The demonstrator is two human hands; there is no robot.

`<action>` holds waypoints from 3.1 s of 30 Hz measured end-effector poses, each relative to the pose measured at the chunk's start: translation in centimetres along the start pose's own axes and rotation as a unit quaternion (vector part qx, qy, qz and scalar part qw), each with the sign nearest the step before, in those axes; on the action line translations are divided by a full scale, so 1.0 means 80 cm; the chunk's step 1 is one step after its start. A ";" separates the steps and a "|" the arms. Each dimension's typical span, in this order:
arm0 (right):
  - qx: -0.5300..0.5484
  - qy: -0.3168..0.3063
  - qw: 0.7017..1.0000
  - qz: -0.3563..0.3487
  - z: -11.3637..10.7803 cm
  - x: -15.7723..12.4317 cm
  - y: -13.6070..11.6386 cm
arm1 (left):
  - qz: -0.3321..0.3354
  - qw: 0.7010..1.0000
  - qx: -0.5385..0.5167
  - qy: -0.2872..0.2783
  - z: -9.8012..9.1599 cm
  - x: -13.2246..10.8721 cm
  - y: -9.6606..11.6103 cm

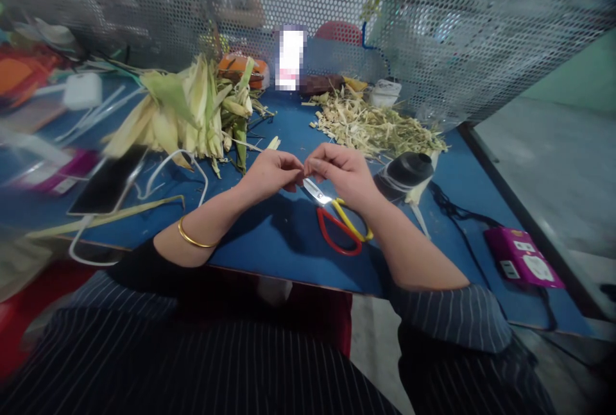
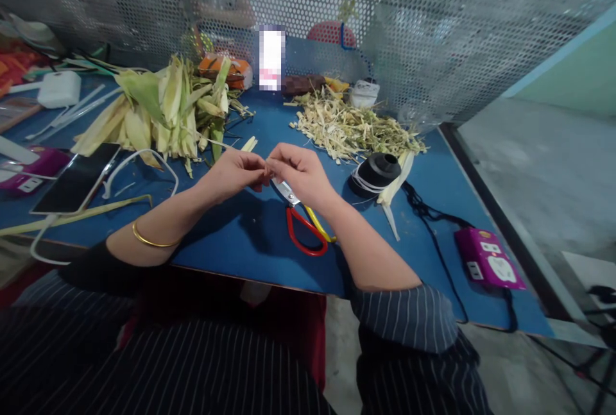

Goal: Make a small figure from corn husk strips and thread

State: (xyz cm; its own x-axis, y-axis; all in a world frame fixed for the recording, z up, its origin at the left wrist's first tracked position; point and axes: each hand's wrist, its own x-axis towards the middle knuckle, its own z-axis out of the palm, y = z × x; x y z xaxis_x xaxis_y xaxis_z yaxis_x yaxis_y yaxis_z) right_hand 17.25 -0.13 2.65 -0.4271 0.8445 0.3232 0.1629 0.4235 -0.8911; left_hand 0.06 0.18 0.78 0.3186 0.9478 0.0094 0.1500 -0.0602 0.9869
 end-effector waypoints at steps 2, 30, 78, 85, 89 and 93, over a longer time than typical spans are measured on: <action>0.061 0.002 0.998 0.031 -0.004 0.003 0.002 | -0.004 0.999 0.018 -0.047 -0.001 -0.001 -0.001; 0.241 0.060 0.935 0.252 0.025 0.004 0.029 | 0.066 0.988 -0.103 0.096 -0.002 0.010 -0.007; 0.345 0.038 0.923 0.165 -0.009 0.010 0.033 | 0.096 0.991 0.040 -0.080 -0.004 -0.001 0.005; 0.255 0.077 0.959 0.100 0.025 0.003 0.030 | 0.124 0.984 0.063 0.111 -0.004 0.010 -0.011; 0.022 0.059 0.998 0.005 0.034 -0.008 0.015 | 0.142 0.964 0.188 0.122 -0.006 0.008 -0.012; -0.089 0.020 0.996 -0.005 0.023 -0.010 0.008 | 0.158 0.946 0.285 0.006 -0.008 0.004 -0.007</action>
State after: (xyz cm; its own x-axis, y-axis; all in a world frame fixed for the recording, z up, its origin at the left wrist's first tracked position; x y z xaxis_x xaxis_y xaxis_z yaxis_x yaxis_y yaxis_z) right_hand 16.03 -1.14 1.24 -0.3942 0.8507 0.3476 0.3156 0.4806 -0.8182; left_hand -0.55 0.74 0.34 0.4222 0.8574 0.2943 0.5293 -0.4967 0.6878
